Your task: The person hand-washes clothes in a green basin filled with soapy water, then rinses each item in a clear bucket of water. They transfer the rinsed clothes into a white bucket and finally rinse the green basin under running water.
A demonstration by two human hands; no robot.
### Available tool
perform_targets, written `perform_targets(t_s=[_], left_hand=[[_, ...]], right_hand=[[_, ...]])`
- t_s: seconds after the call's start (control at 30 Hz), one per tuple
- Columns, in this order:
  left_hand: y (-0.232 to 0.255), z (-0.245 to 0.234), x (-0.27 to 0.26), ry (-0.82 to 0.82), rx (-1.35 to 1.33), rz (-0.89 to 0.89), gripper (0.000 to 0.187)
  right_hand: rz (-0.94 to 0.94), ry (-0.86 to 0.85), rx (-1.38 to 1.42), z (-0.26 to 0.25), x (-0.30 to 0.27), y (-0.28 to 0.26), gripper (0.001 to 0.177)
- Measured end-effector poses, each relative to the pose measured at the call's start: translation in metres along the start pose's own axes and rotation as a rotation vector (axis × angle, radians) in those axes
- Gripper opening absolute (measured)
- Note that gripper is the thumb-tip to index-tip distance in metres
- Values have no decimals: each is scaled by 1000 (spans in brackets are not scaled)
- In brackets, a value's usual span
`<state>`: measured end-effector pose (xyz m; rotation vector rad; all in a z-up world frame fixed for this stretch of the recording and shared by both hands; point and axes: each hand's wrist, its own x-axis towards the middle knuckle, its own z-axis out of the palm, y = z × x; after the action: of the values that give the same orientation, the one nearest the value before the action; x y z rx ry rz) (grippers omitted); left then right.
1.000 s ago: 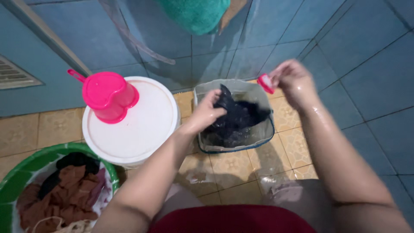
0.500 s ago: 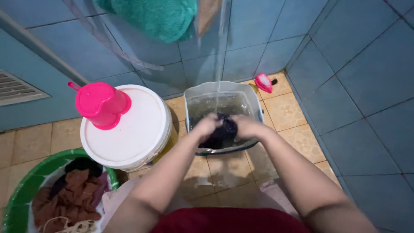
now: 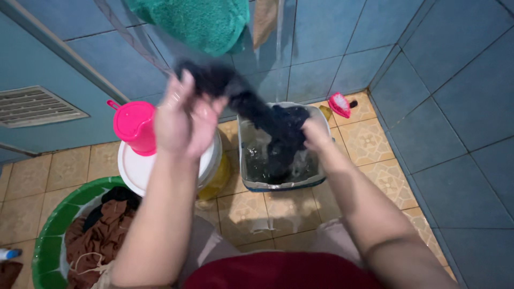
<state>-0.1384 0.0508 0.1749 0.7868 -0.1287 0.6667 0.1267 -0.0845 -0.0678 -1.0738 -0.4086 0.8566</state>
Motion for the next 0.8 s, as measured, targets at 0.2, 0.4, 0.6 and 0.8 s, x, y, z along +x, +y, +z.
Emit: perform_targets(t_s=[0.2, 0.4, 0.6, 0.8], left_hand=[[-132, -96, -33, 734, 327, -735, 67], [-189, -78, -23, 17, -734, -774, 56], [-163, -32, -30, 133, -793, -667, 46], [-166, -53, -44, 13, -663, -603, 48]], right_hand=[[-261, -344, 378, 48, -55, -88, 44], [-67, -448, 583, 103, -112, -107, 48], [-238, -380, 573, 63, -113, -136, 55], [-135, 83, 156, 56, -94, -63, 45]])
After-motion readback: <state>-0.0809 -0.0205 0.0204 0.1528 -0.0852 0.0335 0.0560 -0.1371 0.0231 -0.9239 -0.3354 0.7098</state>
